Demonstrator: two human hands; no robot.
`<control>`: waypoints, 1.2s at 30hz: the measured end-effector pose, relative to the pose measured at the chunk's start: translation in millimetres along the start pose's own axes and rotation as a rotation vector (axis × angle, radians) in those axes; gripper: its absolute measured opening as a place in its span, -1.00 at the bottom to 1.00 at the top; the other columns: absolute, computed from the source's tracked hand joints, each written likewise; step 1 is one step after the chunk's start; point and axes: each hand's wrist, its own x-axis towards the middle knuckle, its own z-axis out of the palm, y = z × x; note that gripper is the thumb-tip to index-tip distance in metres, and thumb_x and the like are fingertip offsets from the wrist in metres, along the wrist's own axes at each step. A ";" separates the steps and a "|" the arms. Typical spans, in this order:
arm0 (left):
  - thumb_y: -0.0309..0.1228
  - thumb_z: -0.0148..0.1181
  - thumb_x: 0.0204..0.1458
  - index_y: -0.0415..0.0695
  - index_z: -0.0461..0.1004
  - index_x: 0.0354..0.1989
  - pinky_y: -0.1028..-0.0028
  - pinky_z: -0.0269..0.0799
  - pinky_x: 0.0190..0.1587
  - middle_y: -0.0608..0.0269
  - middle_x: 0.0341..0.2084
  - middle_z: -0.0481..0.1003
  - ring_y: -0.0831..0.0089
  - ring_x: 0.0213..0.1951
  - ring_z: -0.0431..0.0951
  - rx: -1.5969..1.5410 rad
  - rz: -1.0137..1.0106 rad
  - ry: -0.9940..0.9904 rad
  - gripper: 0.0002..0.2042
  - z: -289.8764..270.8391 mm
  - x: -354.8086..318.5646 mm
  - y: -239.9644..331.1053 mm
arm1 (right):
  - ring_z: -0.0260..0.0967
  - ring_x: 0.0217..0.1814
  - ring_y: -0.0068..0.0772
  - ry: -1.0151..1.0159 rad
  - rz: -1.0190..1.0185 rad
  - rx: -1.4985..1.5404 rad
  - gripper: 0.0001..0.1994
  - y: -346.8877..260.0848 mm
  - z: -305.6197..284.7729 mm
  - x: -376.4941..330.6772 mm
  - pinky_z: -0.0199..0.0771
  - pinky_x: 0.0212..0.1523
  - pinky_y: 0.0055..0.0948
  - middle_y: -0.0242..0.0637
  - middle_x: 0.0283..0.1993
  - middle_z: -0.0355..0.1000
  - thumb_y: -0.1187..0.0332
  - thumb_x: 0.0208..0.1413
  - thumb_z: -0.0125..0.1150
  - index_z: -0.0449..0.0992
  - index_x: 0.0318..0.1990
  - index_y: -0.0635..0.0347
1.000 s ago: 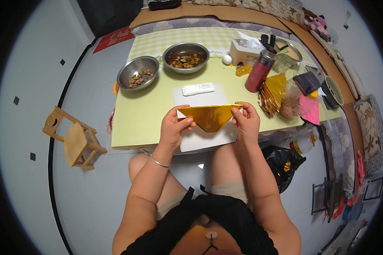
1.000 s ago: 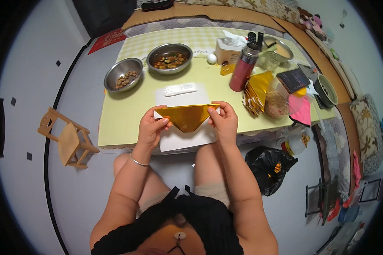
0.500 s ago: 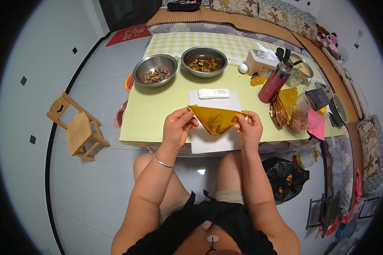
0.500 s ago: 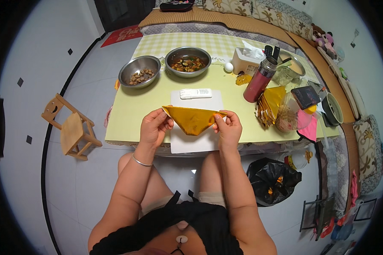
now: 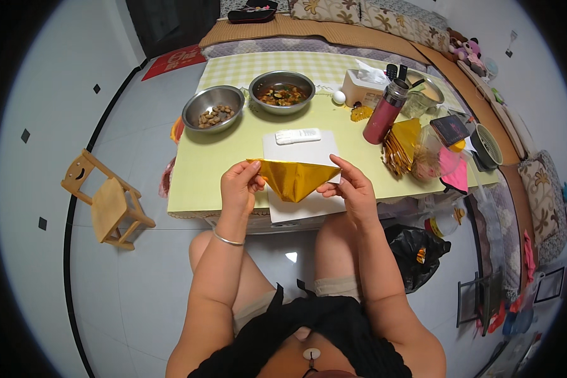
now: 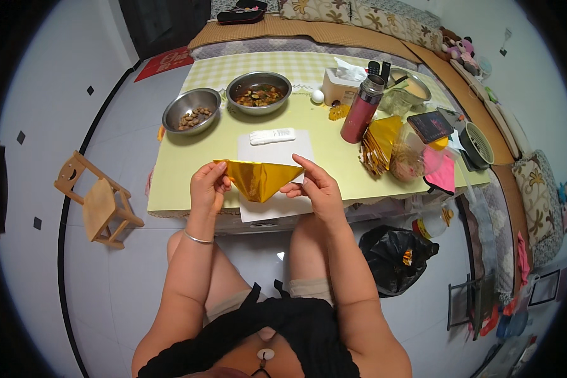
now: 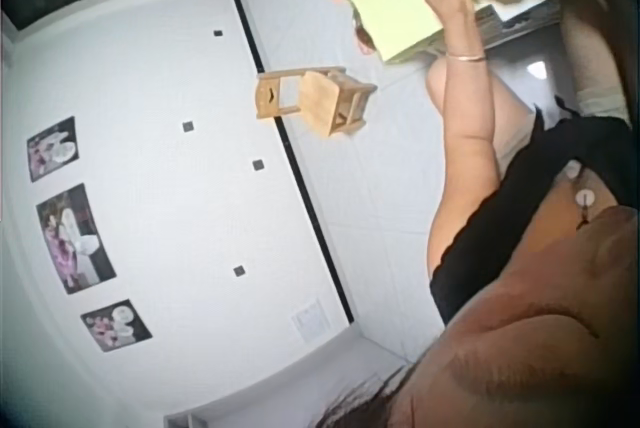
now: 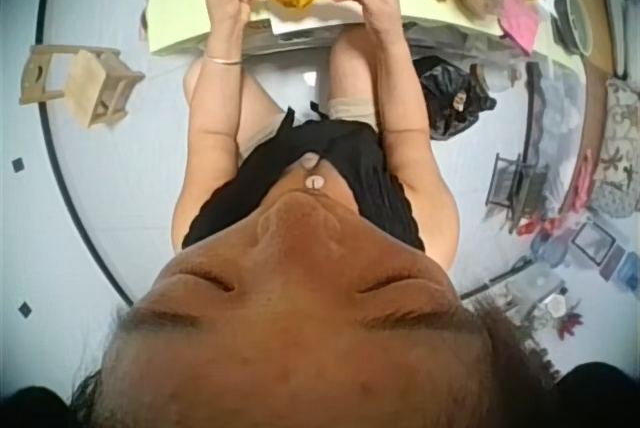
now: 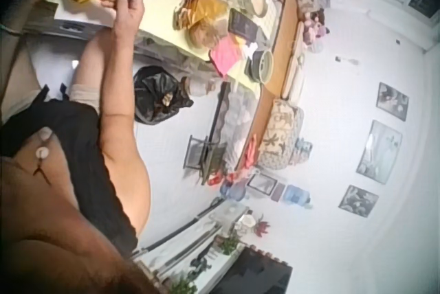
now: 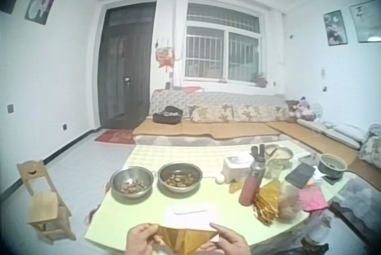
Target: The person folds multiple sheets of gold-colored paper into triangular shapes on a low table. They repeatedly pick up a sheet, fold it in half, fold the corners to form a triangle, and place the finished piece on the table.
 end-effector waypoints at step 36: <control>-0.51 0.25 0.17 -0.19 0.46 0.21 0.63 0.43 -0.45 0.13 -0.13 0.62 0.66 -0.47 0.46 0.279 0.171 -0.277 -0.59 52.6 -20.7 -22.5 | 0.44 -0.53 -0.65 0.234 0.244 -0.226 -0.87 -12.1 -70.9 -52.7 0.40 -0.51 -0.69 -0.27 -0.39 0.59 0.43 0.31 0.16 0.56 -0.16 0.31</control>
